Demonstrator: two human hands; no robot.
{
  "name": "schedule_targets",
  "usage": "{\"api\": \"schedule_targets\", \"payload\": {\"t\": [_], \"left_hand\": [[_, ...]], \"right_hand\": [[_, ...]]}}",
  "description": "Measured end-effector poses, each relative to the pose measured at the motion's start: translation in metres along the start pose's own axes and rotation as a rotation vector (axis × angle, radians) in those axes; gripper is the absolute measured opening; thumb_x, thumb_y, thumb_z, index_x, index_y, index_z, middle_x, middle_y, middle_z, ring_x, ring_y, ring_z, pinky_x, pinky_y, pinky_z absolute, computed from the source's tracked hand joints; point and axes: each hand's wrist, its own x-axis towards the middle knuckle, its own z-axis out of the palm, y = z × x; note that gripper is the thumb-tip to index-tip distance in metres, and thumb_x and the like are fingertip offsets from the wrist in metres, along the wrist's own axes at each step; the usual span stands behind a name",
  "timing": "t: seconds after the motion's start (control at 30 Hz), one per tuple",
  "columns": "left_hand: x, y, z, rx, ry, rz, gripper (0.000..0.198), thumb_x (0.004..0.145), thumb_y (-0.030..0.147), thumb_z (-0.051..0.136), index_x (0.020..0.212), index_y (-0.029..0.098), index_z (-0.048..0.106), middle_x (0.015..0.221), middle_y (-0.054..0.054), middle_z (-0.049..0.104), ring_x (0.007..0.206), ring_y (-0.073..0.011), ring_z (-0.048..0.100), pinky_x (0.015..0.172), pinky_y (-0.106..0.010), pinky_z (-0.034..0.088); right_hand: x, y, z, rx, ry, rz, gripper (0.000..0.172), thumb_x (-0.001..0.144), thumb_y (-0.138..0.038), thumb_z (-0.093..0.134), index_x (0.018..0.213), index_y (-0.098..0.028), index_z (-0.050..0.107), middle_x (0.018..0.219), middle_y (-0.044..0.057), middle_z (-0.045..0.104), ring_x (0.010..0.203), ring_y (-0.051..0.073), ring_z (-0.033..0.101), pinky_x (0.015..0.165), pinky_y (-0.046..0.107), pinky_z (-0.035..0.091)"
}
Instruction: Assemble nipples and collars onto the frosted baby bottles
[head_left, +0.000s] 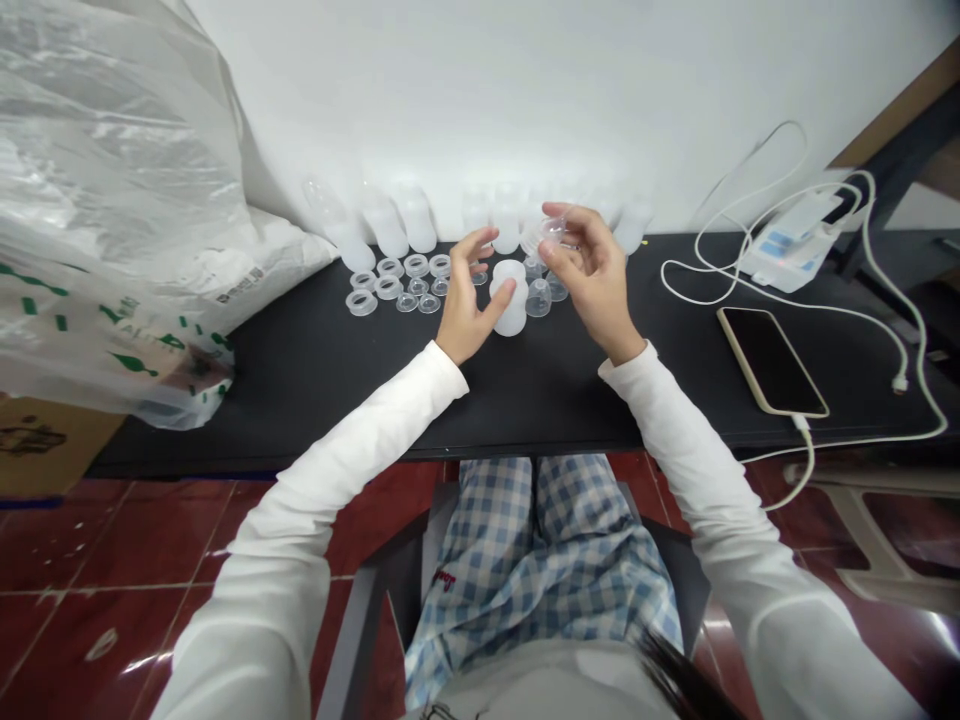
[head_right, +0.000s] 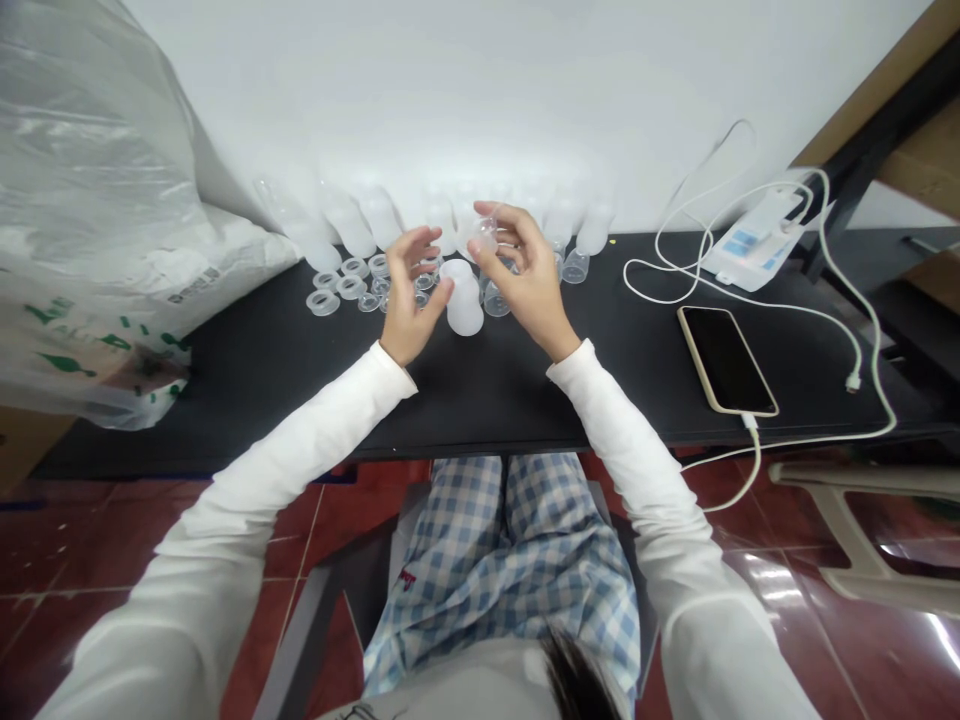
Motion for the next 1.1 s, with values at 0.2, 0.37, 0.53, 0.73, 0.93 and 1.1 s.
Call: {"api": "schedule_targets", "payload": {"t": [0.2,0.37,0.53,0.73,0.93,1.1], "left_hand": [[-0.016,-0.023,0.016,0.05,-0.158,-0.181,0.08,0.083,0.065,0.073,0.138,0.021,0.033,0.132,-0.017,0.059,0.12,-0.0262,0.065,0.1,-0.042,0.054],[-0.012,-0.006,0.008,0.134,-0.14,-0.203,0.059,0.083,0.06,0.074,0.12,0.021,0.051,0.114,-0.009,0.068,0.102,-0.0228,0.068,0.091,-0.037,0.055],[-0.007,0.002,0.004,0.155,-0.126,-0.192,0.06,0.081,0.057,0.077,0.123,0.021,0.055,0.116,-0.009,0.07,0.102,-0.0235,0.069,0.09,-0.037,0.055],[-0.004,-0.003,0.003,0.139,-0.227,-0.125,0.058,0.081,0.051,0.077,0.123,0.017,0.055,0.121,-0.012,0.07,0.111,-0.0263,0.068,0.096,-0.038,0.055],[0.001,0.001,-0.004,0.076,-0.35,-0.202,0.055,0.078,0.042,0.079,0.123,0.018,0.059,0.114,-0.01,0.073,0.101,-0.0249,0.071,0.09,-0.036,0.056],[0.0,0.001,-0.006,0.021,-0.425,-0.296,0.059,0.075,0.043,0.082,0.124,0.016,0.062,0.103,-0.007,0.074,0.089,-0.0229,0.07,0.084,-0.036,0.056]], "right_hand": [[0.001,0.015,-0.003,-0.004,-0.084,0.039,0.054,0.09,-0.064,0.066,0.13,-0.03,0.057,0.141,0.007,0.061,0.126,0.025,0.063,0.108,0.047,0.056],[-0.001,0.006,0.001,0.063,-0.171,0.067,0.058,0.086,-0.065,0.07,0.129,-0.027,0.059,0.134,0.007,0.066,0.123,0.023,0.065,0.11,0.045,0.055],[-0.001,-0.002,-0.006,0.126,-0.212,0.099,0.054,0.082,-0.063,0.076,0.119,-0.027,0.061,0.135,0.006,0.066,0.123,0.021,0.065,0.111,0.042,0.055],[0.003,0.003,-0.019,0.192,-0.325,0.147,0.054,0.078,-0.06,0.081,0.115,-0.027,0.061,0.128,0.006,0.07,0.121,0.021,0.066,0.113,0.044,0.053],[0.007,0.005,-0.026,0.216,-0.412,0.178,0.055,0.072,-0.06,0.086,0.108,-0.027,0.061,0.123,0.006,0.071,0.124,0.023,0.066,0.11,0.046,0.054],[0.008,0.005,-0.031,0.183,-0.481,0.158,0.056,0.073,-0.062,0.084,0.109,-0.026,0.06,0.124,0.008,0.071,0.121,0.023,0.067,0.106,0.046,0.056]]}}
